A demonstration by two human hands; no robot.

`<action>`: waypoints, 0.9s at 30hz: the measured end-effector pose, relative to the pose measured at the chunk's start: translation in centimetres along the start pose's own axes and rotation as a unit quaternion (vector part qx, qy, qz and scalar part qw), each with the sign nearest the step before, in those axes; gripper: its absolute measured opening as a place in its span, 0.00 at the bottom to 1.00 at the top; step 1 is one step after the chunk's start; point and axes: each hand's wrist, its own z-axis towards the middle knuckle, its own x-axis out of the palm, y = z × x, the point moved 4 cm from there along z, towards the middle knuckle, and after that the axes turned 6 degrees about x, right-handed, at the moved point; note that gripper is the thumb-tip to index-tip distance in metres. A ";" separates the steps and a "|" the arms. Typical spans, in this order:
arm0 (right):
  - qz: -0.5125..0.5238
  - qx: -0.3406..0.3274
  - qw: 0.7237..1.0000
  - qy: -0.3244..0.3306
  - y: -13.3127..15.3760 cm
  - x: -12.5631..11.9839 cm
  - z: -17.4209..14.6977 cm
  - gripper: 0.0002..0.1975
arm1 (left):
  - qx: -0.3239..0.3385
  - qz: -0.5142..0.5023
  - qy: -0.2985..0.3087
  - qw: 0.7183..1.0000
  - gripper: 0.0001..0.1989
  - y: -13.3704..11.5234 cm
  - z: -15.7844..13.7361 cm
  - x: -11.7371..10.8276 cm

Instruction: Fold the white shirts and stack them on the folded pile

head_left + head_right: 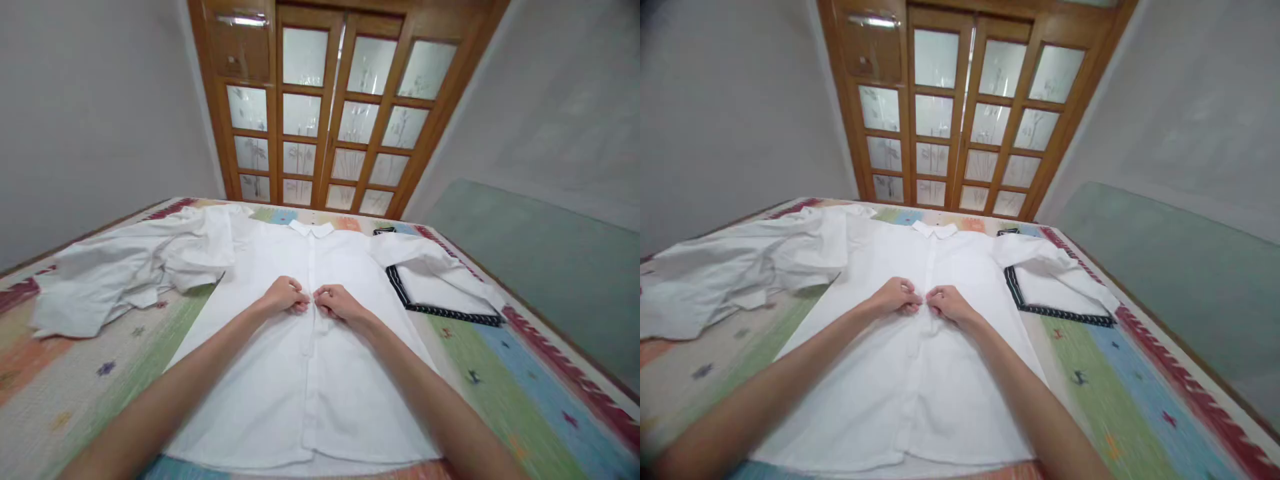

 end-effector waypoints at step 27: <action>0.029 0.005 0.999 0.030 -0.6 -0.4 0.4 0.14 | 0.077 0.178 -0.037 0.980 0.09 -1.8 -2.1 0.8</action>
